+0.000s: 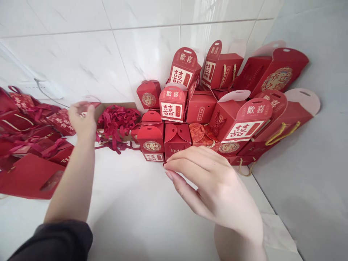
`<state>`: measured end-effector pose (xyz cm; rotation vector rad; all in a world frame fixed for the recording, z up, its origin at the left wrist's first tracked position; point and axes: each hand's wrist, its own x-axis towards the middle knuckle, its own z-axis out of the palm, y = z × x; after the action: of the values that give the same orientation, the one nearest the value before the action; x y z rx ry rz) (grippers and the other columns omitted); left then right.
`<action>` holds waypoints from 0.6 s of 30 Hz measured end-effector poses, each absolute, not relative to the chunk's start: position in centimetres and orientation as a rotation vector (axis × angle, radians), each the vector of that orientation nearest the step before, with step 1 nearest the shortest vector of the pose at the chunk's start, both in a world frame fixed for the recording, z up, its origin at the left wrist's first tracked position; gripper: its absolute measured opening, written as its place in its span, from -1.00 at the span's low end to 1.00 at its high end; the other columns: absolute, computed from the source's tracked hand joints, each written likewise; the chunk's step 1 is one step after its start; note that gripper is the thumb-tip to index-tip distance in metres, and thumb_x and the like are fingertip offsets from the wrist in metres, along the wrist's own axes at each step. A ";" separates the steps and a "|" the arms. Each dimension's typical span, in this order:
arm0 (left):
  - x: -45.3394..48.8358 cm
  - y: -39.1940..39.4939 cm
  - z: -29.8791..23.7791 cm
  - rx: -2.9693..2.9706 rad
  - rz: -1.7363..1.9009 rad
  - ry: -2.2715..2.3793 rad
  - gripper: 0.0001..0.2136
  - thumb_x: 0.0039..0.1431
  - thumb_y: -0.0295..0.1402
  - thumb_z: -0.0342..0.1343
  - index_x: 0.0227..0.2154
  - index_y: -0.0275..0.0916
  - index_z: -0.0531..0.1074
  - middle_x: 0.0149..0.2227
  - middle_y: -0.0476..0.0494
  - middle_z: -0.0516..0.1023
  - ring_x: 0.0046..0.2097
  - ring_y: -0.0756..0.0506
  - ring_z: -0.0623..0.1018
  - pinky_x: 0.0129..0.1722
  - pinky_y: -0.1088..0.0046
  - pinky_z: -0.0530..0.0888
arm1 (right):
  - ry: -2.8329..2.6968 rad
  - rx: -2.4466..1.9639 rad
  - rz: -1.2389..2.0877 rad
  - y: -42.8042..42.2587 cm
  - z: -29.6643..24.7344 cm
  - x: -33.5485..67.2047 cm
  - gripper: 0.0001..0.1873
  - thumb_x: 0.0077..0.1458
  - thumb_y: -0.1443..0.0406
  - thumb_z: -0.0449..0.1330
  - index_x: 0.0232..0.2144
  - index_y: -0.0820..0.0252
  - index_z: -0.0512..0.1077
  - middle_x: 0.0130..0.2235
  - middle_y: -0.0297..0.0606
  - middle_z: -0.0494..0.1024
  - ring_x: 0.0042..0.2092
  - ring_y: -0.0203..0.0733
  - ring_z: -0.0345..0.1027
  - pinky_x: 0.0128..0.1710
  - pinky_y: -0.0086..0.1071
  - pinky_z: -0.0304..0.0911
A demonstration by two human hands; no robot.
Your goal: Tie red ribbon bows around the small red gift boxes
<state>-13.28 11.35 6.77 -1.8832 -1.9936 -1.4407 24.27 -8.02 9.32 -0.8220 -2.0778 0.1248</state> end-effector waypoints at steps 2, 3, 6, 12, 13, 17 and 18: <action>-17.1 14.3 7.6 -1.528 -1.488 -2.145 -0.46 0.35 -0.15 -0.13 0.18 -0.52 -0.01 0.25 -0.35 0.03 0.26 -0.15 0.12 0.27 0.29 0.05 | -2.072 -0.843 0.114 -7.8 9.2 24.4 -0.79 0.15 0.42 0.16 -0.19 0.04 0.43 -0.22 -0.23 0.59 -0.20 -0.09 0.49 -0.18 -0.22 0.38; -18.8 15.5 7.8 -1.498 -1.475 -2.211 -0.41 0.31 -0.14 -0.06 0.18 -0.55 0.00 0.26 -0.38 0.01 0.29 -0.18 0.08 0.29 0.28 0.00 | -2.073 -0.854 0.107 -7.6 9.1 24.4 -0.79 0.15 0.42 0.16 -0.19 0.05 0.43 -0.22 -0.24 0.59 -0.20 -0.09 0.49 -0.18 -0.23 0.38; -22.6 17.9 7.8 -1.468 -1.441 -2.415 -0.14 0.05 -0.04 0.21 0.17 -0.63 -0.02 0.27 -0.50 -0.02 0.29 -0.32 0.10 0.30 0.15 0.04 | -2.060 -0.886 0.062 -7.0 8.9 24.4 -0.81 0.15 0.43 0.17 -0.20 0.07 0.44 -0.21 -0.25 0.59 -0.20 -0.11 0.49 -0.17 -0.24 0.37; -25.3 20.2 7.4 -1.425 -1.371 -2.606 0.12 -0.26 0.11 0.31 0.18 -0.59 -0.07 0.24 -0.37 0.12 0.28 -0.30 0.17 0.24 0.13 0.16 | -2.026 -0.850 -0.034 -5.8 8.5 24.2 -0.80 0.11 0.49 0.19 -0.22 0.17 0.44 -0.24 -0.25 0.58 -0.23 -0.17 0.46 -0.19 -0.28 0.34; -25.4 20.6 7.4 -1.417 -1.354 -2.618 0.13 -0.28 0.13 0.30 0.18 -0.61 -0.07 0.24 -0.39 0.14 0.27 -0.31 0.19 0.23 0.12 0.18 | -2.031 -0.854 -0.035 -5.6 8.4 24.2 -0.80 0.11 0.50 0.20 -0.23 0.17 0.44 -0.24 -0.25 0.58 -0.23 -0.18 0.45 -0.19 -0.28 0.34; -25.6 20.9 7.7 -1.375 -1.289 -2.616 0.18 -0.33 0.16 0.30 0.18 -0.62 -0.08 0.26 -0.49 0.11 0.26 -0.36 0.19 0.21 0.03 0.17 | -2.042 -0.896 -0.053 -5.1 8.2 24.2 -0.80 0.10 0.50 0.20 -0.23 0.17 0.44 -0.23 -0.26 0.58 -0.23 -0.19 0.45 -0.18 -0.28 0.33; -25.5 20.6 7.8 -1.375 -1.276 -2.602 0.19 -0.34 0.16 0.31 0.19 -0.61 -0.09 0.26 -0.48 0.10 0.27 -0.38 0.18 0.21 0.02 0.15 | -2.041 -0.904 -0.060 -5.0 8.1 24.3 -0.79 0.10 0.50 0.20 -0.22 0.17 0.45 -0.23 -0.26 0.58 -0.23 -0.19 0.45 -0.17 -0.28 0.33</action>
<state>-25.52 20.57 7.76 -1.3747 -2.6023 -1.2763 24.30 -5.01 8.12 -0.9035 -2.0411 -0.0604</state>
